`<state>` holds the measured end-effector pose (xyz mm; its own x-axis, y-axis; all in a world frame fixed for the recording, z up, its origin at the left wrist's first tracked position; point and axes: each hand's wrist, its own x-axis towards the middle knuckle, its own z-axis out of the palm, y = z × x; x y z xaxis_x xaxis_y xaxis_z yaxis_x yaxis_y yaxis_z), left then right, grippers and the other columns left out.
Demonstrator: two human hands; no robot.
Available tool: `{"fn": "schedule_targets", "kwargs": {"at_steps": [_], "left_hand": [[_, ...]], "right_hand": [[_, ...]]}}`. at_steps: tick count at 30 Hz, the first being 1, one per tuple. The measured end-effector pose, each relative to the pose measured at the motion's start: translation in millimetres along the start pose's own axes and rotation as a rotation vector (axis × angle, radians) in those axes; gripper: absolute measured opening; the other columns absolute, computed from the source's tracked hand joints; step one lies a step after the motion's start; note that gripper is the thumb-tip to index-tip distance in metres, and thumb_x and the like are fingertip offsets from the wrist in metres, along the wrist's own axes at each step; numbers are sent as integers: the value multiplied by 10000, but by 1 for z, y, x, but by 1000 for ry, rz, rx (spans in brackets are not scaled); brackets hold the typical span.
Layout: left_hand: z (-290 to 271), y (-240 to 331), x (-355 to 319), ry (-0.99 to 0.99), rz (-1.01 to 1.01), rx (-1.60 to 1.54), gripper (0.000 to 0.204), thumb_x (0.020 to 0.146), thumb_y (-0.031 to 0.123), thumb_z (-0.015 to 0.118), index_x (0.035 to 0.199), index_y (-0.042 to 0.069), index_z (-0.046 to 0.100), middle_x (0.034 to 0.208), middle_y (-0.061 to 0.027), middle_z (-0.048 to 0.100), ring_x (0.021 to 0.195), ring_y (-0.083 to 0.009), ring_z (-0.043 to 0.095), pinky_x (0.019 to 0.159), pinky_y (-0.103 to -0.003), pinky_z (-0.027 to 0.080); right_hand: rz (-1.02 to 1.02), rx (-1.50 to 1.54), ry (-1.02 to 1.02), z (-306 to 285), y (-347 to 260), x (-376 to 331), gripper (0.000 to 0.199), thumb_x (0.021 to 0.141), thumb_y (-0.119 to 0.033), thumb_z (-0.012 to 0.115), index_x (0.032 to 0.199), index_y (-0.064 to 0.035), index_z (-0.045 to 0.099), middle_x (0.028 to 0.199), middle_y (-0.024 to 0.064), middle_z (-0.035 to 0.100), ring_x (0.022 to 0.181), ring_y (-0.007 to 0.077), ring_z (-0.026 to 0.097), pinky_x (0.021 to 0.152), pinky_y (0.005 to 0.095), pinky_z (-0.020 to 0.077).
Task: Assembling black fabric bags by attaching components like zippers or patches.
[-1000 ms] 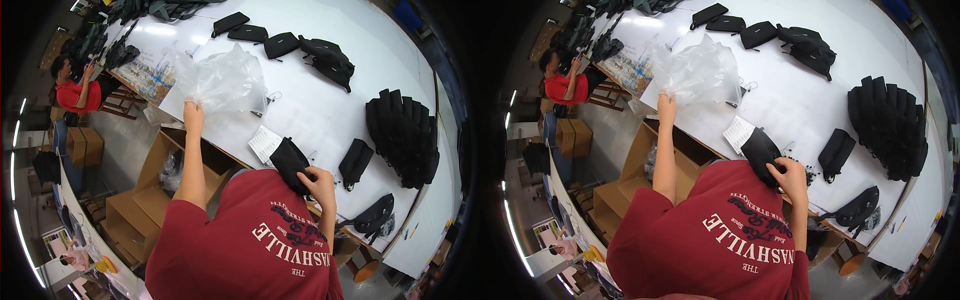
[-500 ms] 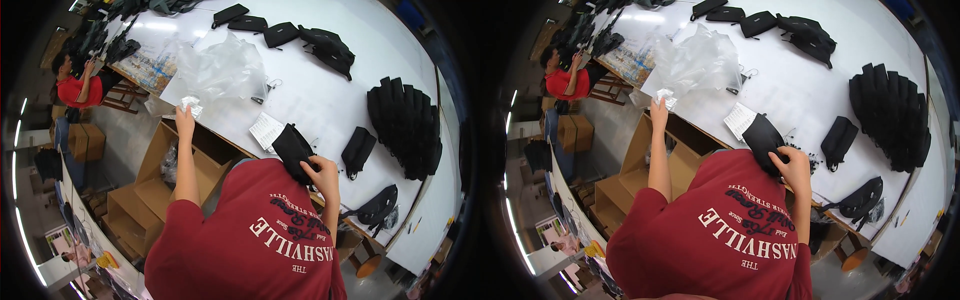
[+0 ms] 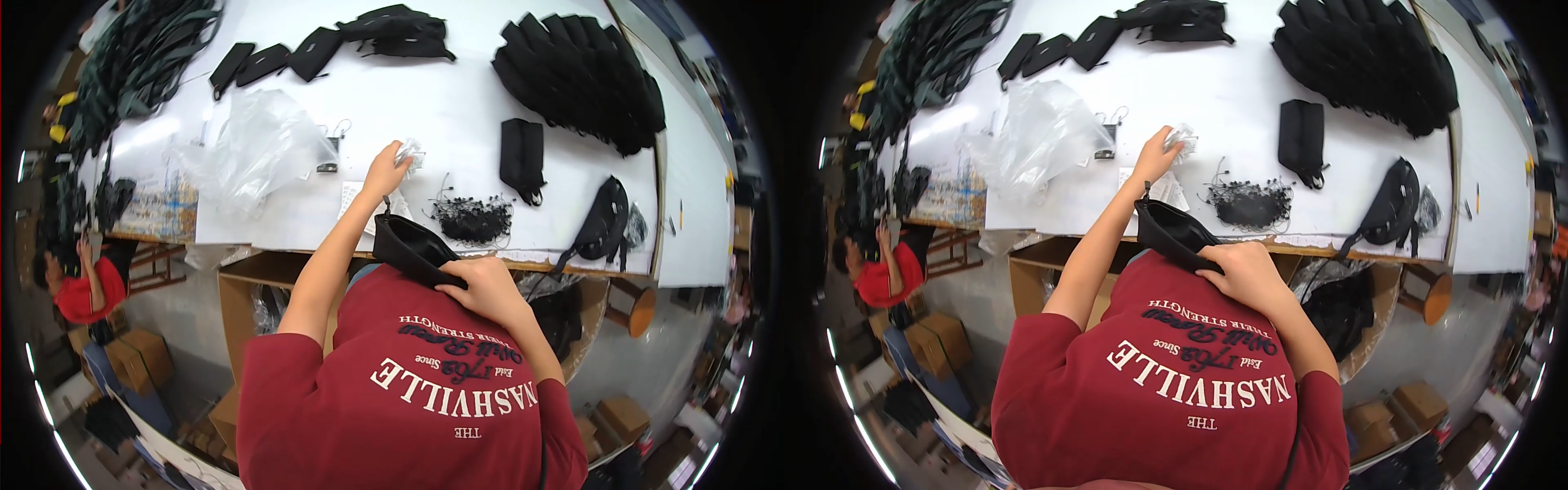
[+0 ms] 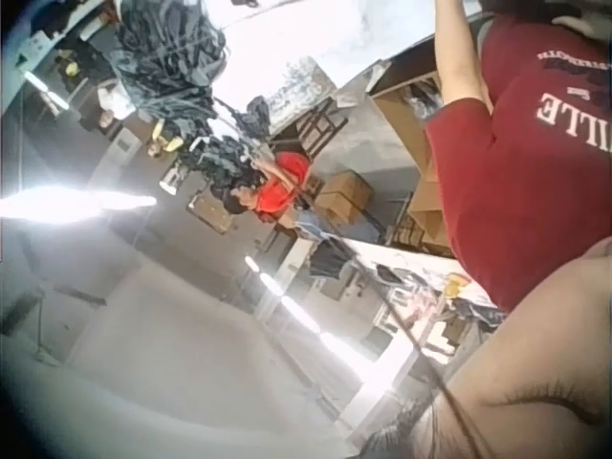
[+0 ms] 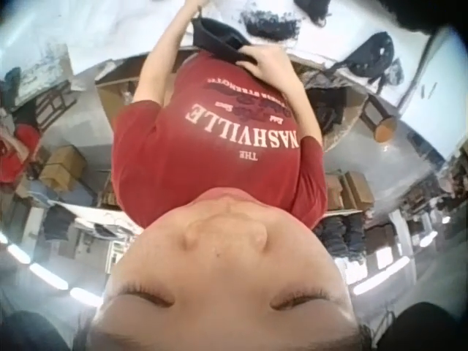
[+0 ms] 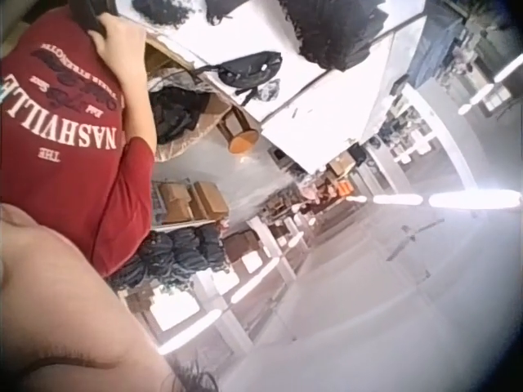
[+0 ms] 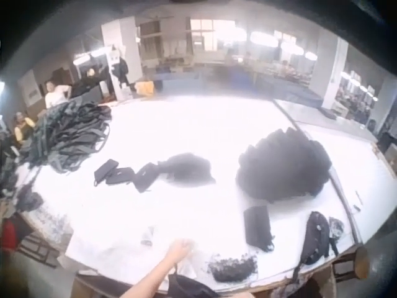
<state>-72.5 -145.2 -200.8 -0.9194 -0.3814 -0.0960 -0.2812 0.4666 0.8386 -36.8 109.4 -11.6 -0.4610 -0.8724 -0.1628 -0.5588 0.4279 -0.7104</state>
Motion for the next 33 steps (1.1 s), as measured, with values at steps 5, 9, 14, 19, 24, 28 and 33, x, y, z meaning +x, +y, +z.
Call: {"fn": "schedule_targets", "kwargs": {"at_steps": [5, 9, 14, 19, 24, 28, 33], "left_hand": [[38, -9, 27, -135, 146, 100, 330, 867, 269, 599, 1107, 42, 607, 1018, -207, 620, 944, -364, 598, 826, -404, 472], [40, -23, 32, -24, 234, 138, 276, 884, 266, 582, 1058, 64, 654, 1057, -205, 584, 979, -375, 555, 865, -405, 447], [34, -17, 35, 17, 210, 194, 212, 860, 194, 615, 1040, 103, 682, 1046, -159, 565, 1007, -311, 563, 865, -379, 450], [26, -30, 35, 82, 102, 230, 251, 803, 96, 646, 1053, 105, 669, 969, -136, 592, 868, -275, 607, 777, -357, 481], [10, 6, 23, 347, -29, 128, 257, 790, 15, 611, 1041, 66, 633, 803, -139, 631, 757, -277, 633, 713, -343, 498], [-7, 85, -3, 354, 49, -180, 235, 775, 18, 691, 997, 24, 616, 817, -71, 646, 732, -130, 625, 663, -253, 493], [16, 167, -40, 299, 291, -325, 173, 792, -13, 669, 957, 9, 622, 866, -65, 664, 799, -130, 637, 729, -246, 516]], "right_hand": [[215, 5, -27, 3, -8, -30, 255, 794, -301, 678, 895, -68, 679, 728, 116, 660, 676, 293, 639, 605, 371, 491], [285, 34, 87, 14, -6, -53, 259, 814, -323, 667, 871, -71, 690, 713, 120, 657, 661, 294, 637, 593, 365, 494], [321, 76, 162, 23, -8, -62, 240, 822, -306, 664, 845, -68, 690, 694, 111, 651, 633, 295, 629, 580, 361, 492], [261, 65, 116, 6, 7, -61, 221, 810, -265, 682, 858, -50, 695, 720, 132, 652, 633, 310, 625, 565, 350, 485], [82, -100, 198, -19, 40, -62, 188, 836, -275, 644, 825, -88, 667, 663, 101, 627, 605, 303, 607, 549, 386, 465], [-80, -246, 240, -45, 75, -59, 165, 835, -255, 639, 809, -95, 670, 702, 59, 621, 600, 268, 608, 536, 359, 465], [-173, -258, 232, -74, 108, -51, 150, 812, -223, 662, 812, -75, 684, 776, 25, 635, 617, 246, 611, 550, 337, 475]]}}
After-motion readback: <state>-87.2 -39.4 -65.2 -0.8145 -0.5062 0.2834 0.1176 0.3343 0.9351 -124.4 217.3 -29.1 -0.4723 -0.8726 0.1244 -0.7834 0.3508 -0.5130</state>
